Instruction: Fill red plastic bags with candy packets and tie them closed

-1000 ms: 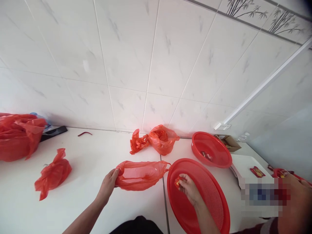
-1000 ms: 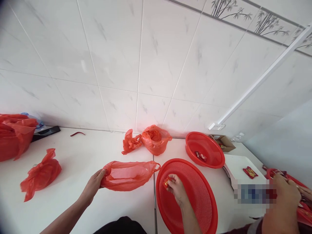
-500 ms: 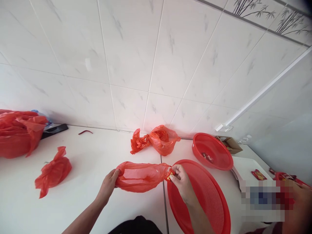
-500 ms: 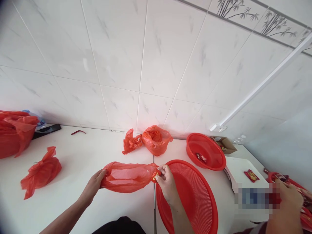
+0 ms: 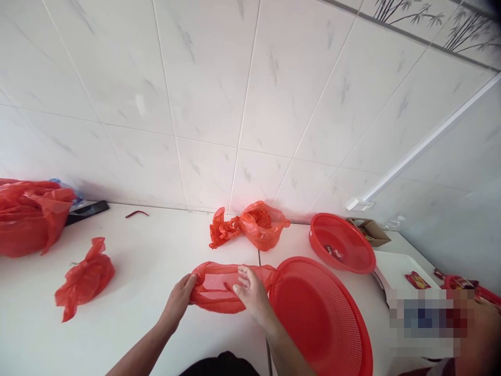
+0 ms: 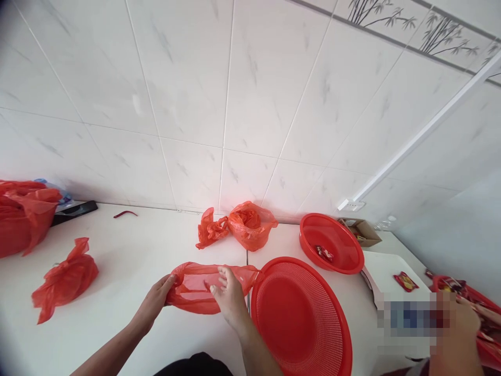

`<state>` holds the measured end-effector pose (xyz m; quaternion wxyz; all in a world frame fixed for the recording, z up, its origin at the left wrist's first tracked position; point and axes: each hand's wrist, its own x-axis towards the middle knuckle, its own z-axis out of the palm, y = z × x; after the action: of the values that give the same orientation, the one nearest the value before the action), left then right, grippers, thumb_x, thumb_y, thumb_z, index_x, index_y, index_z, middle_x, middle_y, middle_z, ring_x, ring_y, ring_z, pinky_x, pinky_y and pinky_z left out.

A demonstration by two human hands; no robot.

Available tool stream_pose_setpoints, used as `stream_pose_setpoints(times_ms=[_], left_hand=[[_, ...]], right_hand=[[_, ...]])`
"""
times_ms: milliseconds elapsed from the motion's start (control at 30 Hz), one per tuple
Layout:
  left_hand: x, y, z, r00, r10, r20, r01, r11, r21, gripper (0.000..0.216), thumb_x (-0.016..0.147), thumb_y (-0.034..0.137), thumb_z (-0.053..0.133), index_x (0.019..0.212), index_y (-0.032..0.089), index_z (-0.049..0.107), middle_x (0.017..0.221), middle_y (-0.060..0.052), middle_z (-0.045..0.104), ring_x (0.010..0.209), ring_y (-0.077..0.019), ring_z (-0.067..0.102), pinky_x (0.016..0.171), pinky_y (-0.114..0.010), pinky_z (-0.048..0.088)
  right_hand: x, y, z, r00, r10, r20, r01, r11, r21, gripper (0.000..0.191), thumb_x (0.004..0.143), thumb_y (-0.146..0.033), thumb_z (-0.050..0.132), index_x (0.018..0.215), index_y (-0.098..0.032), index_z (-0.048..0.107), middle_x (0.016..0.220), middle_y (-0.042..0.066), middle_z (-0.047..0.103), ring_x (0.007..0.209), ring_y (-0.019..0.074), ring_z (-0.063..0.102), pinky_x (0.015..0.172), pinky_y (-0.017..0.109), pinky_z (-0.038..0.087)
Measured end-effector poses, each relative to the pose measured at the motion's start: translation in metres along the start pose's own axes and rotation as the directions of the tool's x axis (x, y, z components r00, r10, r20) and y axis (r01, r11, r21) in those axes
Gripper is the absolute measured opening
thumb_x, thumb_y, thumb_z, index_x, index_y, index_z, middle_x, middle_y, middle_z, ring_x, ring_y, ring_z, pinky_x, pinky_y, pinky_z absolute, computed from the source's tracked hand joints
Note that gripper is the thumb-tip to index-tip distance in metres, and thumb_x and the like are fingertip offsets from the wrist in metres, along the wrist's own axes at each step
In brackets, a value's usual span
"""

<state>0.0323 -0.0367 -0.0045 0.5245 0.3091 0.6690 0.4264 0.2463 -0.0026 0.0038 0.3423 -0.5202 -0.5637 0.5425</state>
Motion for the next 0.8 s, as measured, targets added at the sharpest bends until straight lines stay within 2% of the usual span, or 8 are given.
stream_pose_setpoints(times_ms=[100, 300, 400, 533, 633, 700, 767, 800], left_hand=[[0.0, 0.0, -0.001, 1.0, -0.016, 0.01, 0.016, 1.0, -0.007, 0.054, 0.078, 0.065, 0.05, 0.098, 0.017, 0.066, 0.082, -0.005, 0.071, 0.074, -0.023, 0.066, 0.07, -0.035, 0.055], [0.0, -0.001, -0.003, 1.0, -0.028, 0.008, 0.028, 0.999, -0.042, 0.057, 0.079, 0.066, 0.051, 0.104, 0.017, 0.064, 0.09, -0.008, 0.073, 0.08, -0.0248, 0.068, 0.073, -0.037, 0.056], [0.001, -0.001, -0.005, 0.999, -0.03, -0.013, 0.029, 0.999, -0.041, 0.057, 0.077, 0.068, 0.051, 0.099, 0.017, 0.064, 0.086, -0.007, 0.072, 0.078, -0.025, 0.068, 0.072, -0.037, 0.056], [0.008, -0.002, -0.013, 0.998, -0.019, -0.067, 0.014, 0.997, -0.072, 0.052, 0.076, 0.068, 0.05, 0.085, 0.018, 0.063, 0.076, -0.003, 0.069, 0.072, -0.0225, 0.066, 0.068, -0.035, 0.055], [0.015, -0.005, -0.021, 0.993, -0.025, -0.115, 0.015, 0.996, -0.089, 0.047, 0.078, 0.065, 0.05, 0.079, 0.019, 0.061, 0.069, -0.001, 0.065, 0.066, -0.0196, 0.062, 0.065, -0.031, 0.054], [0.019, -0.006, -0.025, 0.985, -0.037, -0.169, 0.022, 0.996, -0.09, 0.043, 0.078, 0.062, 0.051, 0.079, 0.02, 0.061, 0.065, 0.0, 0.063, 0.062, -0.0186, 0.06, 0.059, -0.029, 0.052], [0.023, -0.006, -0.028, 0.976, -0.056, -0.212, 0.034, 0.994, -0.104, 0.042, 0.077, 0.061, 0.052, 0.082, 0.02, 0.062, 0.065, 0.0, 0.064, 0.062, -0.0193, 0.06, 0.057, -0.028, 0.052], [0.025, -0.005, -0.029, 0.973, -0.063, -0.221, 0.039, 0.993, -0.113, 0.042, 0.077, 0.06, 0.053, 0.084, 0.02, 0.062, 0.066, 0.0, 0.066, 0.064, -0.0199, 0.062, 0.058, -0.028, 0.053]], right_hand=[[-0.002, 0.0, -0.003, 0.999, -0.019, 0.026, 0.02, 0.999, -0.037, 0.039, 0.077, -0.026, 0.059, 0.115, -0.024, 0.058, 0.129, 0.008, 0.06, 0.121, 0.0218, 0.057, 0.101, 0.039, 0.047], [-0.007, 0.011, -0.024, 0.998, -0.039, -0.044, 0.034, 0.994, -0.101, 0.02, 0.078, -0.03, 0.057, 0.096, -0.024, 0.064, 0.104, 0.006, 0.07, 0.099, 0.0216, 0.065, 0.091, 0.038, 0.05], [-0.015, 0.025, -0.034, 0.994, -0.003, -0.105, -0.017, 0.983, -0.184, 0.015, 0.078, -0.032, 0.056, 0.088, -0.024, 0.063, 0.092, 0.005, 0.07, 0.086, 0.0221, 0.066, 0.079, 0.036, 0.052], [-0.029, 0.051, -0.043, 0.987, 0.052, -0.149, -0.091, 0.958, -0.273, 0.018, 0.077, -0.034, 0.056, 0.09, -0.025, 0.064, 0.092, 0.006, 0.071, 0.082, 0.0232, 0.065, 0.075, 0.036, 0.05], [-0.035, 0.071, -0.045, 0.991, 0.057, -0.125, -0.083, 0.972, -0.219, 0.013, 0.079, -0.035, 0.053, 0.08, -0.024, 0.06, 0.08, 0.003, 0.067, 0.074, 0.0209, 0.062, 0.068, 0.033, 0.048], [-0.035, 0.079, -0.047, 0.984, 0.088, -0.155, -0.109, 0.986, -0.13, 0.017, 0.082, -0.037, 0.049, 0.075, -0.023, 0.055, 0.073, 0.002, 0.062, 0.067, 0.0192, 0.06, 0.061, 0.03, 0.046], [-0.033, 0.081, -0.051, 0.972, 0.1, -0.211, -0.123, 0.988, -0.096, 0.019, 0.083, -0.039, 0.047, 0.079, -0.022, 0.056, 0.077, 0.003, 0.063, 0.066, 0.0185, 0.059, 0.058, 0.029, 0.045], [-0.032, 0.079, -0.053, 0.971, 0.083, -0.225, -0.114, 0.985, -0.13, 0.019, 0.082, -0.038, 0.048, 0.085, -0.022, 0.058, 0.082, 0.004, 0.065, 0.069, 0.0186, 0.06, 0.06, 0.029, 0.046]])
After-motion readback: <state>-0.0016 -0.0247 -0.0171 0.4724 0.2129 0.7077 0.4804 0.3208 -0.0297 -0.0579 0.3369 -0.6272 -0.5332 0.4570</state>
